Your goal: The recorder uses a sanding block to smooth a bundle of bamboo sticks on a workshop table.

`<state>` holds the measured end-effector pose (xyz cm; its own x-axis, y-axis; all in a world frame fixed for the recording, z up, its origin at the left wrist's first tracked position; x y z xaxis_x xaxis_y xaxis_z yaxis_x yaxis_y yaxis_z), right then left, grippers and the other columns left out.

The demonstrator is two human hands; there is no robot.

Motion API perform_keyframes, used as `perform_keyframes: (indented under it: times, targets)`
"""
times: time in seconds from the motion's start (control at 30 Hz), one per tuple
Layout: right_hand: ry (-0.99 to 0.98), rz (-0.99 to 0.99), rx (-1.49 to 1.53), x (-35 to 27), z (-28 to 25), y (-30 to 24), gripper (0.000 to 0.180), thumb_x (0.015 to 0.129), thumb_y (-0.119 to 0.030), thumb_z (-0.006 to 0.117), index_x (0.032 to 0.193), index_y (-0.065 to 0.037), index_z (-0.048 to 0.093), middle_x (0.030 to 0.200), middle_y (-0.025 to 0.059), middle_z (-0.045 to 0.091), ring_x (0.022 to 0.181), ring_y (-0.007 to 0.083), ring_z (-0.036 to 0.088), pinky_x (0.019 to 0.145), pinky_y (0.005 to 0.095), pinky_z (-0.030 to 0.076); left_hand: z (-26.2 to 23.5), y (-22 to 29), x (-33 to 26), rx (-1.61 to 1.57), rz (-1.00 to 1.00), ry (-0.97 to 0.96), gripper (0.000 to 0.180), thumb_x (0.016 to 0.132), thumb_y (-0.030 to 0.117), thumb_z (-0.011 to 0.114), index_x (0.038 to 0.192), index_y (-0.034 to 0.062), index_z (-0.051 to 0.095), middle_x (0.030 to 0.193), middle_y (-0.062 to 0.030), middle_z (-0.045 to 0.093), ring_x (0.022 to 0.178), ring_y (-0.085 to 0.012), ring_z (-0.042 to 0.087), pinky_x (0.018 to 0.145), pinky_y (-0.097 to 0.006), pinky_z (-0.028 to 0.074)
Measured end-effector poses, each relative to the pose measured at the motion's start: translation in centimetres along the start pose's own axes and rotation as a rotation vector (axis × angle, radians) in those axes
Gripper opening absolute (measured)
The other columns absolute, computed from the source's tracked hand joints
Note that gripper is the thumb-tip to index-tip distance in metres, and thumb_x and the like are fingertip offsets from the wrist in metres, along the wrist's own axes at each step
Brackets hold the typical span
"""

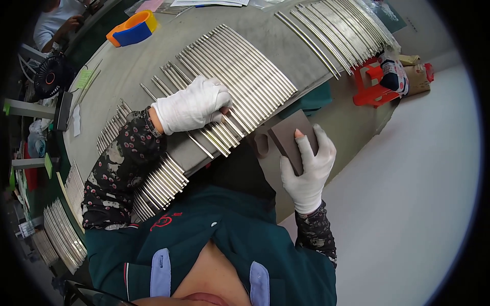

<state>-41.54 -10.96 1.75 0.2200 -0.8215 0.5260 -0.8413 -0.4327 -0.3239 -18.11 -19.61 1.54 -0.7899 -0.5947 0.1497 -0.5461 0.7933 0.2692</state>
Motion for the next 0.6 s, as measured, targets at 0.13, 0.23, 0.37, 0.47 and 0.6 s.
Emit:
perform_keyframes:
  times: [0.13,0.23,0.37,0.47,0.6]
  targets:
    - [-0.025,0.058,0.130,0.6,-0.1,0.9,0.056,0.066,-0.006,0.068,0.120,-0.005,0.055,0.125,0.0220,0.048,0.115,0.0389,0.048,0.096,0.0433,0.041,0.9,-0.6,-0.5,-0.197,-0.018,0.150,0.016,0.080,0.022,0.067,0.084,0.0074,0.061,0.078,-0.0067,0.060,0.079,-0.0252,0.059,0.072,-0.038,0.047]
    - [-0.059,0.063,0.153,1.4,-0.2,0.4,0.055,0.066,-0.007,0.069,0.119,-0.005,0.056,0.125,0.0220,0.048,0.112,0.0384,0.050,0.094,0.0423,0.043,0.8,-0.7,-0.8,-0.188,0.090,0.258,0.015,0.081,0.021,0.066,0.085,0.0080,0.060,0.077,-0.0061,0.060,0.077,-0.0252,0.059,0.071,-0.037,0.047]
    - [-0.049,-0.002,0.029,2.5,-0.2,-1.5,0.055,0.065,-0.010,0.072,0.118,-0.006,0.057,0.125,0.0223,0.048,0.108,0.0381,0.051,0.092,0.0432,0.044,0.6,-0.6,-0.8,-0.193,0.089,0.271,0.013,0.081,0.019,0.066,0.085,0.0077,0.059,0.077,-0.0060,0.060,0.077,-0.0254,0.059,0.069,-0.037,0.047]
    - [-0.176,-0.226,0.145,2.9,0.4,-5.6,0.059,0.061,-0.016,0.076,0.117,-0.011,0.059,0.124,0.0226,0.047,0.106,0.0372,0.051,0.086,0.0421,0.044,0.9,-0.7,-0.7,-0.217,0.064,0.244,0.013,0.081,0.018,0.066,0.083,0.0070,0.059,0.077,-0.0062,0.059,0.076,-0.0255,0.060,0.070,-0.037,0.048]
    - [-0.090,-0.113,-0.318,4.9,0.6,-3.3,0.049,0.065,-0.019,0.073,0.112,-0.010,0.060,0.123,0.0220,0.048,0.103,0.0372,0.049,0.082,0.0428,0.042,0.6,-0.4,-1.0,-0.253,0.060,0.250,0.015,0.080,0.019,0.067,0.082,0.0060,0.059,0.076,-0.0071,0.060,0.074,-0.0263,0.060,0.070,-0.037,0.048]
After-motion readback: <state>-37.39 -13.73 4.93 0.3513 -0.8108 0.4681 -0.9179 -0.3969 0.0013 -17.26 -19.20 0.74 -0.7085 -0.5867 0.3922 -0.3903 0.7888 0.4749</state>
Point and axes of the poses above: each hand's wrist, its own x-axis towards the middle knuckle, its own z-axis out of the palm, y = z × x, the point moved 4 cm from there along x, towards the middle knuckle
